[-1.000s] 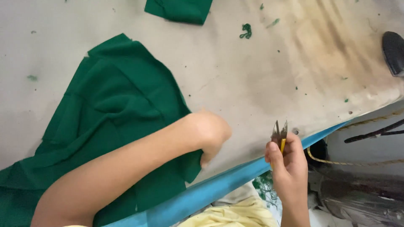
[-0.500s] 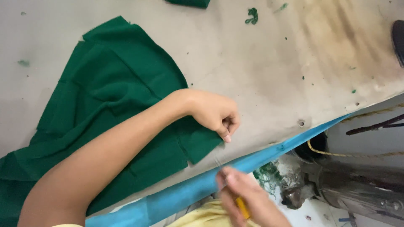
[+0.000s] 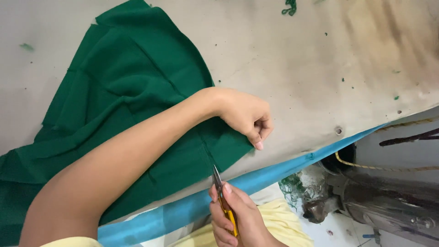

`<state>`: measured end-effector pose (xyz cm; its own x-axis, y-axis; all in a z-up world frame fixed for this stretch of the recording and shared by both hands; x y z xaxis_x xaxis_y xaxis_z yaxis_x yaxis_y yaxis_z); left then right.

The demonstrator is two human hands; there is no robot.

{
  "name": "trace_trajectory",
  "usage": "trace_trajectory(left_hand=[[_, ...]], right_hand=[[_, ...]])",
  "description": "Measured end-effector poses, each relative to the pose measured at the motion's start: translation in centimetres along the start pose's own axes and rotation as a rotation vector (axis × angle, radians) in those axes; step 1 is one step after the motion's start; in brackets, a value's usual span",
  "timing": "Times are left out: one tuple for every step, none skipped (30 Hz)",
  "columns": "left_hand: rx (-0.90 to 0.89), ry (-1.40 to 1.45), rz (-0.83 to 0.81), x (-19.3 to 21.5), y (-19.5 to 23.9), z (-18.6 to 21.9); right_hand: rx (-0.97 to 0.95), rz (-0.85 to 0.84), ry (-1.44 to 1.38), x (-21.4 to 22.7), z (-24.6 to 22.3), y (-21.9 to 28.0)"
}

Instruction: The person is using thread snips to cut notches into the edges of green fabric pieces and trim loose threads on a work table.

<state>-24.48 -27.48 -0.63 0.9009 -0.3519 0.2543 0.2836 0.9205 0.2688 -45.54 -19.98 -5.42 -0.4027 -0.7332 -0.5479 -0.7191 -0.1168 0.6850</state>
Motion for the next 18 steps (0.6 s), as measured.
trace_trajectory(left_hand=[[-0.012, -0.001, 0.004, 0.1, 0.0, 0.0], [-0.024, -0.002, 0.007, 0.1, 0.0, 0.1], [-0.024, -0.001, 0.008, 0.1, 0.0, 0.1], [-0.016, 0.011, 0.006, 0.1, 0.1, 0.1], [-0.007, 0.023, 0.005, 0.1, 0.1, 0.1], [-0.006, 0.023, 0.007, 0.1, 0.2, 0.3], [0.010, 0.022, 0.009, 0.1, 0.4, 0.3], [0.026, 0.020, 0.012, 0.2, 0.5, 0.4], [0.025, 0.021, 0.010, 0.1, 0.4, 0.4], [0.019, 0.030, 0.006, 0.0, 0.4, 0.5], [0.013, 0.038, 0.002, 0.1, 0.4, 0.5], [0.013, 0.037, 0.001, 0.0, 0.4, 0.5], [-0.001, 0.042, -0.004, -0.1, 0.3, 0.6], [-0.015, 0.046, -0.010, -0.2, 0.2, 0.7], [-0.015, 0.044, -0.012, -0.2, 0.2, 0.7], [-0.022, 0.049, -0.014, -0.2, 0.2, 0.7], [-0.028, 0.056, -0.011, -0.2, 0.2, 0.6], [-0.026, 0.056, -0.009, -0.2, 0.1, 0.6]], right_hand=[[0.011, -0.026, -0.013, -0.2, 0.0, 0.0], [0.021, -0.052, -0.027, -0.4, -0.1, 0.0], [0.021, -0.052, -0.027, -0.4, 0.1, 0.0], [0.023, -0.034, -0.053, -0.3, 0.3, 0.0], [0.023, -0.017, -0.078, -0.2, 0.5, 0.1], [0.022, -0.018, -0.077, -0.3, 0.3, 0.1], [0.011, 0.010, -0.062, -0.4, 0.1, 0.1], [0.000, 0.037, -0.047, -0.4, 0.0, 0.1], [-0.001, 0.038, -0.049, -0.5, -0.2, 0.1], [0.013, 0.021, -0.044, -0.6, -0.4, 0.1], [0.028, 0.002, -0.039, -0.8, -0.7, 0.0], [0.029, 0.002, -0.040, -0.8, -0.8, -0.2], [0.028, 0.009, -0.008, -0.8, -0.9, -0.3], [0.028, 0.017, 0.024, -0.7, -1.0, -0.4], [0.030, 0.016, 0.022, -0.7, -1.1, -0.5], [0.036, 0.002, 0.031, -0.8, -1.2, -0.5], [0.038, -0.014, 0.043, -0.8, -1.2, -0.5], [0.037, -0.016, 0.044, -0.9, -1.3, -0.4]])
Point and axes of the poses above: each hand's wrist, its own y-axis away from the middle knuckle, its own x-axis out of the back of the hand, z = x × y, the point moved 5 cm from there along -y, towards the middle knuckle, and after that the axes turned 15 degrees about y, right-handed, at the moved point
